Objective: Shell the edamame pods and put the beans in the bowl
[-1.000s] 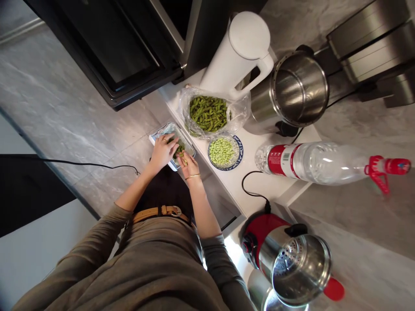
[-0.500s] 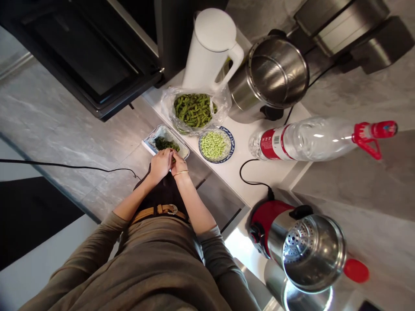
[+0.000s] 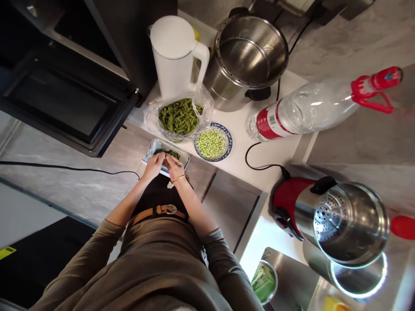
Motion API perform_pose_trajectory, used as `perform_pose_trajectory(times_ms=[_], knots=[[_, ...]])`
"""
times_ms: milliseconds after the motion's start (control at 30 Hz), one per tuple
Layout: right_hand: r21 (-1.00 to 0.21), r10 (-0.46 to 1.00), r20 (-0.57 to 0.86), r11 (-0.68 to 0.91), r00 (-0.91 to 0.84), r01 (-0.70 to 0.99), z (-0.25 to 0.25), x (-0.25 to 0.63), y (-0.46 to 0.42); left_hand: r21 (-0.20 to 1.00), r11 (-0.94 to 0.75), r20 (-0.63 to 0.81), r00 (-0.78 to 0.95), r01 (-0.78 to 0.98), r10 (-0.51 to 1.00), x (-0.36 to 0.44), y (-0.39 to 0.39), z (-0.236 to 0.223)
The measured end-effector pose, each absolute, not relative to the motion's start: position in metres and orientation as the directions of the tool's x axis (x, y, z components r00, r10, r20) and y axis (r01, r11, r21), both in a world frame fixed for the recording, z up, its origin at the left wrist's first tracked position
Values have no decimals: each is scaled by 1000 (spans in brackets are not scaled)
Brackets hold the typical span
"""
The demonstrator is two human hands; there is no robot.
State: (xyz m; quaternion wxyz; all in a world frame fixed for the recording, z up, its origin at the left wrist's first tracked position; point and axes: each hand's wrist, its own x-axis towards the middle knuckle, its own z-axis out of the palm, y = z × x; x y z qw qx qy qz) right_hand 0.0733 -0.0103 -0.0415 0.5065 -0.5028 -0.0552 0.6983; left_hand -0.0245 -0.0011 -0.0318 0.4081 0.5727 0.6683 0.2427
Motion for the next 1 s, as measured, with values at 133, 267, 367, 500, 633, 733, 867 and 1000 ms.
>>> perform_pose_trajectory(times_ms=[133, 267, 367, 500, 633, 733, 867, 1000], knots=[[-566, 753, -657, -455, 43, -687, -47, 65, -1, 778, 152, -240, 64, 610, 969, -36, 10, -35], [-514, 702, -707, -427, 86, -744, -57, 57, 6, 662, -44, -202, 235, 748, 951, -43, 20, -36], [-490, 680, -726, -407, 103, -771, -62, 51, 10, 568, -124, -208, 287, 814, 935, -46, 29, -36], [-495, 676, -726, -385, 127, -779, -63, 44, 14, 491, -189, -227, 334, 850, 915, -50, 41, -39], [-511, 692, -712, -391, 122, -766, -60, 40, 21, 375, -207, -253, 314, 903, 915, -53, 48, -44], [-509, 690, -713, -392, 120, -766, -55, 40, 27, 323, -256, -177, 324, 911, 929, -55, 50, -48], [-482, 688, -721, -411, 83, -773, -50, 44, 32, 287, -379, -76, 415, 880, 907, -58, 53, -47], [-456, 687, -726, -503, -20, -734, -47, 54, 32, 241, -468, -125, 505, 850, 854, -66, 57, -42]])
